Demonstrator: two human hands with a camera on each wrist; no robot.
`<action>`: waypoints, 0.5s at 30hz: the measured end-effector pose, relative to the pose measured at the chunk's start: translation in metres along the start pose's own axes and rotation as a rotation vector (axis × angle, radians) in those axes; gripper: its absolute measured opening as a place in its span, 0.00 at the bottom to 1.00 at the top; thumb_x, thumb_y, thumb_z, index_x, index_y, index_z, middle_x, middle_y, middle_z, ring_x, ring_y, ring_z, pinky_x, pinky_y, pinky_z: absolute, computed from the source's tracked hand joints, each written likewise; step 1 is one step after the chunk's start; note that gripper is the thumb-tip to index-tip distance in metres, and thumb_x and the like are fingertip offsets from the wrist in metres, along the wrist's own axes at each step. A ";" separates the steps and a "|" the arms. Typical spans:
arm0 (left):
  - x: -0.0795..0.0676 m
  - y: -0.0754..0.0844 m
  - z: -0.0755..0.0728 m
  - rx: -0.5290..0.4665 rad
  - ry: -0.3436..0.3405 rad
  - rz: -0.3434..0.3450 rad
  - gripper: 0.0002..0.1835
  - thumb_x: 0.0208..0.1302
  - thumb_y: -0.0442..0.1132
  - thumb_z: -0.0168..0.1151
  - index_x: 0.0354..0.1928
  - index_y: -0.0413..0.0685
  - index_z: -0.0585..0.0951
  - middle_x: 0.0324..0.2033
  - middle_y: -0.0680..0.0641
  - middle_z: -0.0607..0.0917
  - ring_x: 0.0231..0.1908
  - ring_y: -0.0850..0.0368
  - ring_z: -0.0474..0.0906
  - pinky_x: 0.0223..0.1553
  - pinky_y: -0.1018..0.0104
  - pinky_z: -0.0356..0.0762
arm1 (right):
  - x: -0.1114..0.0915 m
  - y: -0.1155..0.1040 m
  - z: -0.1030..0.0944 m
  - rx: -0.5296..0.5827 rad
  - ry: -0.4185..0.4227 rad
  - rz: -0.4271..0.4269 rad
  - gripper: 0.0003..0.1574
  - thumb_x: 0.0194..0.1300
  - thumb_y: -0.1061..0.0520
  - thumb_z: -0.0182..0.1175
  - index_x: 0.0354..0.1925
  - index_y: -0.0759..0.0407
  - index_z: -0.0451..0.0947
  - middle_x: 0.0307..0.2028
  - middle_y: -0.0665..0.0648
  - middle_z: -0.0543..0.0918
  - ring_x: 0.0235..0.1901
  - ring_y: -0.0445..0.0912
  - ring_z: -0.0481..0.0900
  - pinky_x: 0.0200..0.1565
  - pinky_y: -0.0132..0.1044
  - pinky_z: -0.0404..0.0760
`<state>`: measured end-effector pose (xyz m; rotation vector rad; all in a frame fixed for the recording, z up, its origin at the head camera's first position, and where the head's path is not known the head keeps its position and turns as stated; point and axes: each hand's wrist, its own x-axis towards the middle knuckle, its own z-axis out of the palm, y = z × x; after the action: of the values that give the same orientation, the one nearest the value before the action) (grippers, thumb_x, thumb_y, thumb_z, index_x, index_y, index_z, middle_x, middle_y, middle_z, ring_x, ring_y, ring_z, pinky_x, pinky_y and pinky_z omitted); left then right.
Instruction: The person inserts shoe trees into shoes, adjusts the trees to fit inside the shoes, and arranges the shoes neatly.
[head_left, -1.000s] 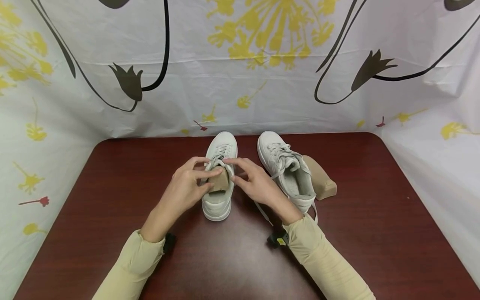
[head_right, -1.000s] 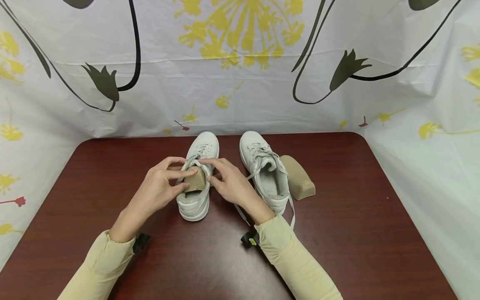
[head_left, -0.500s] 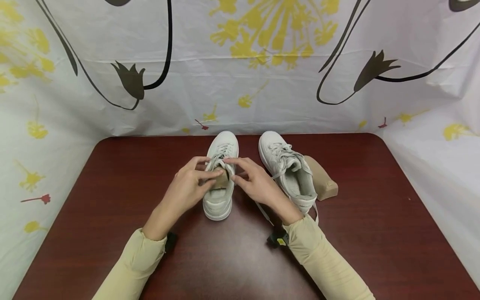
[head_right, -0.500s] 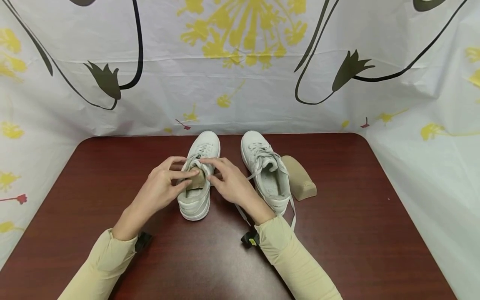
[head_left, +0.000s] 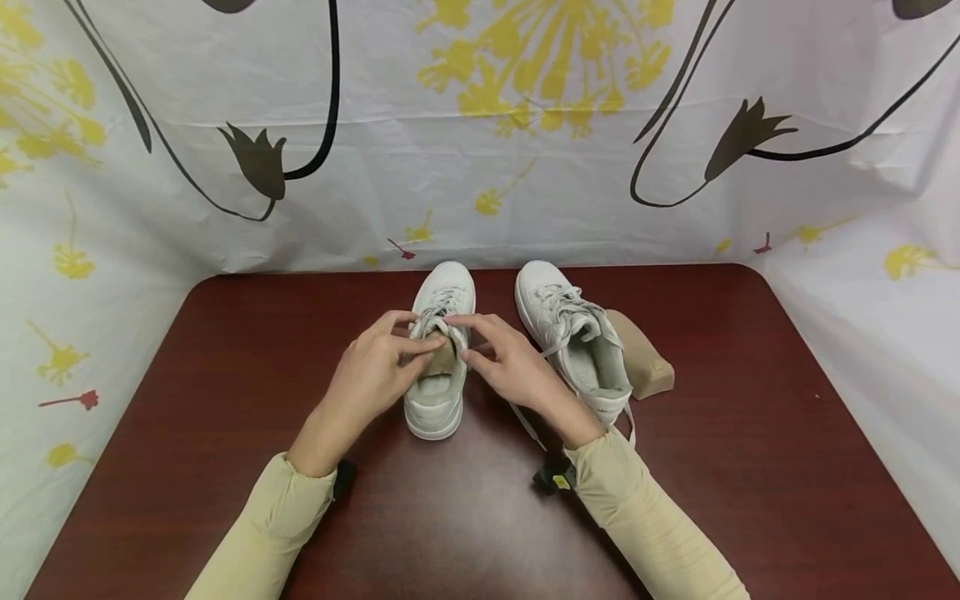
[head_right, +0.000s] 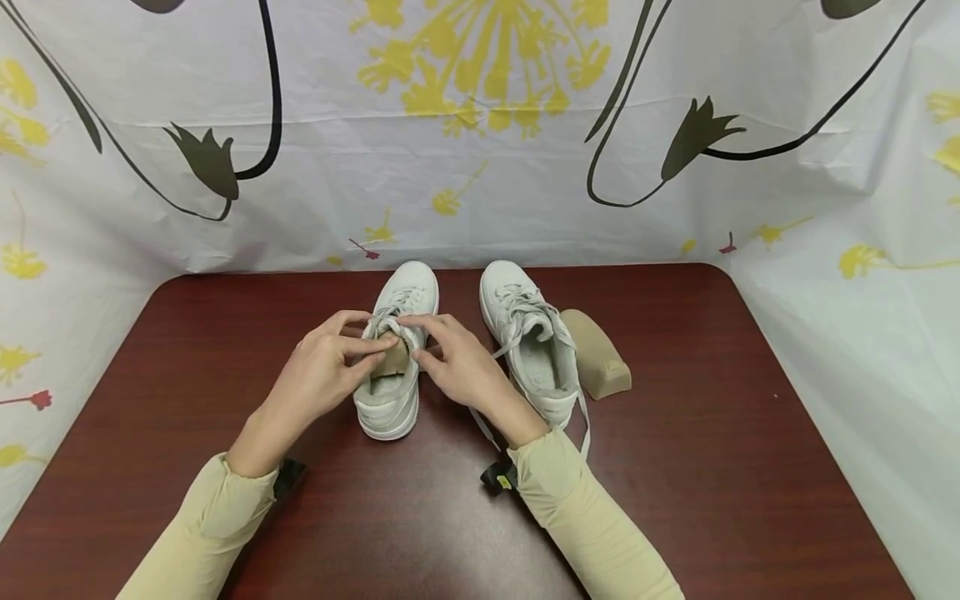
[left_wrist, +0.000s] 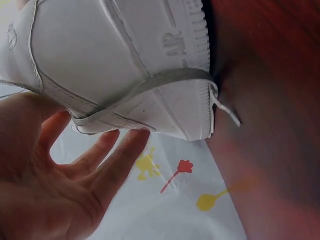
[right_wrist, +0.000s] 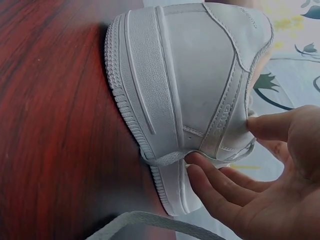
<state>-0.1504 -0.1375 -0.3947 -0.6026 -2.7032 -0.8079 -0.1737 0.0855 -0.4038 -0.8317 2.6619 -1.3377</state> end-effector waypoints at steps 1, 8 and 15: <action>0.000 0.000 0.000 0.010 -0.001 0.001 0.15 0.61 0.40 0.72 0.49 0.63 0.88 0.58 0.42 0.78 0.46 0.49 0.83 0.36 0.49 0.82 | 0.000 0.000 0.000 0.001 0.004 -0.003 0.29 0.70 0.61 0.60 0.66 0.44 0.73 0.59 0.54 0.76 0.45 0.50 0.84 0.48 0.41 0.82; -0.010 -0.005 0.003 0.028 0.036 0.060 0.15 0.62 0.42 0.71 0.51 0.60 0.88 0.59 0.38 0.79 0.49 0.41 0.82 0.40 0.42 0.81 | -0.002 0.000 0.002 0.011 0.019 -0.011 0.32 0.70 0.61 0.60 0.70 0.46 0.69 0.60 0.59 0.76 0.46 0.53 0.84 0.48 0.42 0.82; -0.019 -0.009 0.001 -0.042 0.078 0.066 0.14 0.61 0.41 0.72 0.49 0.59 0.89 0.60 0.42 0.80 0.43 0.47 0.85 0.37 0.50 0.80 | -0.003 0.000 0.002 0.018 0.011 0.033 0.37 0.71 0.58 0.61 0.74 0.45 0.62 0.61 0.61 0.74 0.46 0.53 0.84 0.48 0.44 0.83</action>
<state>-0.1385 -0.1499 -0.4065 -0.6518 -2.5875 -0.8554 -0.1703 0.0856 -0.4064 -0.7775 2.6554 -1.3615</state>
